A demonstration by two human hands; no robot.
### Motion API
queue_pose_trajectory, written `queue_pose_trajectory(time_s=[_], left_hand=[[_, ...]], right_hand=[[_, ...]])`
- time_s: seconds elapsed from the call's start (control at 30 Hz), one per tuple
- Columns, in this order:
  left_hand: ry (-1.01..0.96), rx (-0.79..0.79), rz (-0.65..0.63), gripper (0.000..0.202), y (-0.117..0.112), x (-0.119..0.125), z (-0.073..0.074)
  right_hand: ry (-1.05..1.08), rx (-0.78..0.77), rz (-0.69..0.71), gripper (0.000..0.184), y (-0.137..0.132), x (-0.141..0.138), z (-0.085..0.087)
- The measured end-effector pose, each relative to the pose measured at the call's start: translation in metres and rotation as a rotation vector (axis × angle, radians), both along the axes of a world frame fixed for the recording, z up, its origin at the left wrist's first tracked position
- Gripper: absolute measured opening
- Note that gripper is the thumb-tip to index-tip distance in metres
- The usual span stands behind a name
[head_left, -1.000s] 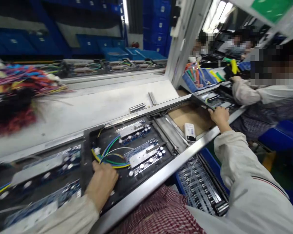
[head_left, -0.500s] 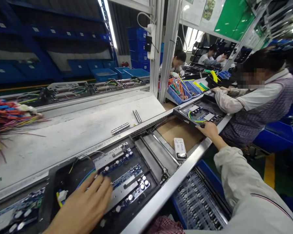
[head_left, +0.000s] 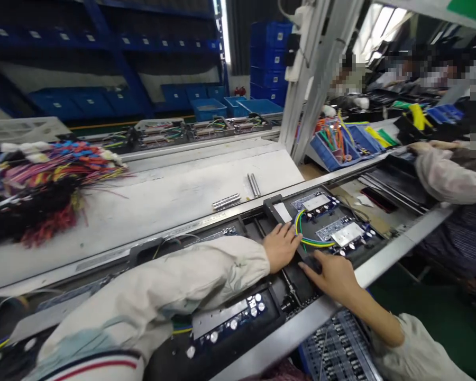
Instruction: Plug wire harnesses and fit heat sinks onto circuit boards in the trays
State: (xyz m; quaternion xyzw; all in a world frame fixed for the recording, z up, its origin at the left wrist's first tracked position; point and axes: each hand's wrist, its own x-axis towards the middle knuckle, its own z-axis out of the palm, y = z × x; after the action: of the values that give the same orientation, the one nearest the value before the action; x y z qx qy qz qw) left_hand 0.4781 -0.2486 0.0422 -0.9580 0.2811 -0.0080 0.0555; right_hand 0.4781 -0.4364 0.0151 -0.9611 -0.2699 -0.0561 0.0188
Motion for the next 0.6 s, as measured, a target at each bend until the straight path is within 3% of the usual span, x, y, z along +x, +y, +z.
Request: queue_pose_trajectory(time_s=[0.1,0.23,0.4,0.5,0.6], left_hand=[[-0.053,0.002,-0.002,0.040,0.006,-0.007,-0.011],[-0.085,-0.009,-0.012,0.035,0.019,-0.024,-0.011],[-0.047,-0.006,0.023,0.032,0.028,-0.035,-0.006],[-0.061,-0.041,0.049,0.031,0.032,-0.040,-0.013],[-0.145,-0.100,0.088,0.027,0.029,-0.046,-0.025]], right_hand=[[-0.068,0.058,0.163,0.043,0.013,-0.016,-0.006],[-0.054,0.141,0.298,0.041,0.024,-0.024,-0.008],[0.340,0.223,0.404,0.039,0.031,-0.016,0.000],[0.616,0.318,0.372,0.036,0.031,-0.017,0.000],[0.725,0.406,0.224,0.040,0.026,-0.023,-0.010]])
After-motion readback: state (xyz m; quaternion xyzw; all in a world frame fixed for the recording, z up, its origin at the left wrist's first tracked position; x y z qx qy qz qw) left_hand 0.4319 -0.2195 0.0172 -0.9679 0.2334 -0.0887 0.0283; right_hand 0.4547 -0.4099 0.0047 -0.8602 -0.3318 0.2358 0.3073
